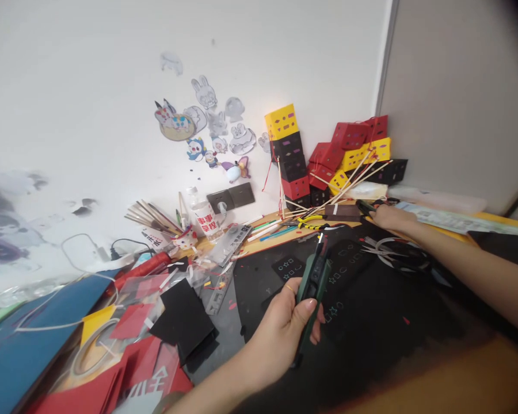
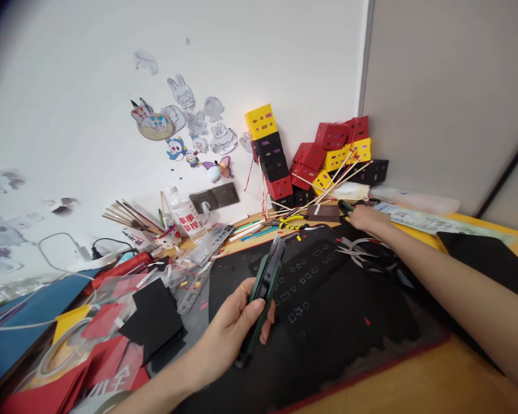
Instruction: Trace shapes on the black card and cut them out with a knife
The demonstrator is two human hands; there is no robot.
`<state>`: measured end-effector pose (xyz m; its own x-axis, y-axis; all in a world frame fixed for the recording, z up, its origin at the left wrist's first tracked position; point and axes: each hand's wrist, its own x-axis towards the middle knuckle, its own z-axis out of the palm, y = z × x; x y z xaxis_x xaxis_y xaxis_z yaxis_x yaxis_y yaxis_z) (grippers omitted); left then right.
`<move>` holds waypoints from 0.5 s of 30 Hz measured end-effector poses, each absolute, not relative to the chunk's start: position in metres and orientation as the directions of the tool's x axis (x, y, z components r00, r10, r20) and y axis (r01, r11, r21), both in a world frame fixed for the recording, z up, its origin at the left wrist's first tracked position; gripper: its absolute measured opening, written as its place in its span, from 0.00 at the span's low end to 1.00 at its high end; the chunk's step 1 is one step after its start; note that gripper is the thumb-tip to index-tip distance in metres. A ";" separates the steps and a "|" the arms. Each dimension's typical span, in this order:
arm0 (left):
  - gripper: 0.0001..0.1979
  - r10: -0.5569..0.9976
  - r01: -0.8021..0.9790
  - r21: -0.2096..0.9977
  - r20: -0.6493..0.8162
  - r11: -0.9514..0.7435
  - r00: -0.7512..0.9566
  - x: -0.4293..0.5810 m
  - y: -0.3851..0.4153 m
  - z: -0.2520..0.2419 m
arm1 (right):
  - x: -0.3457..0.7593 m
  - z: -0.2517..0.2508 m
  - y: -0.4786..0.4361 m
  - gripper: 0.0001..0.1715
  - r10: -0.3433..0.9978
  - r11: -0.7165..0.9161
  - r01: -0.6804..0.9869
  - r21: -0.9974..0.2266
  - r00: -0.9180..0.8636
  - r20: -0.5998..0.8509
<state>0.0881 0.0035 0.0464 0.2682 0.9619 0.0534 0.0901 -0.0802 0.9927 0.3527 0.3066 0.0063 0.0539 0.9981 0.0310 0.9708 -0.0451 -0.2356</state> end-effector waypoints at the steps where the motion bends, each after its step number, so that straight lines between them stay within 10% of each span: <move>1: 0.18 0.964 0.110 0.990 0.061 -0.092 0.260 0.089 0.003 0.047 | 0.353 0.007 0.304 0.19 0.997 -0.071 0.975 -0.211 0.077 0.021; 15: 0.14 0.968 0.200 0.962 0.146 -0.187 0.204 0.086 -0.004 0.048 | 0.356 0.021 0.260 0.36 0.985 0.085 0.995 -0.045 -0.077 0.156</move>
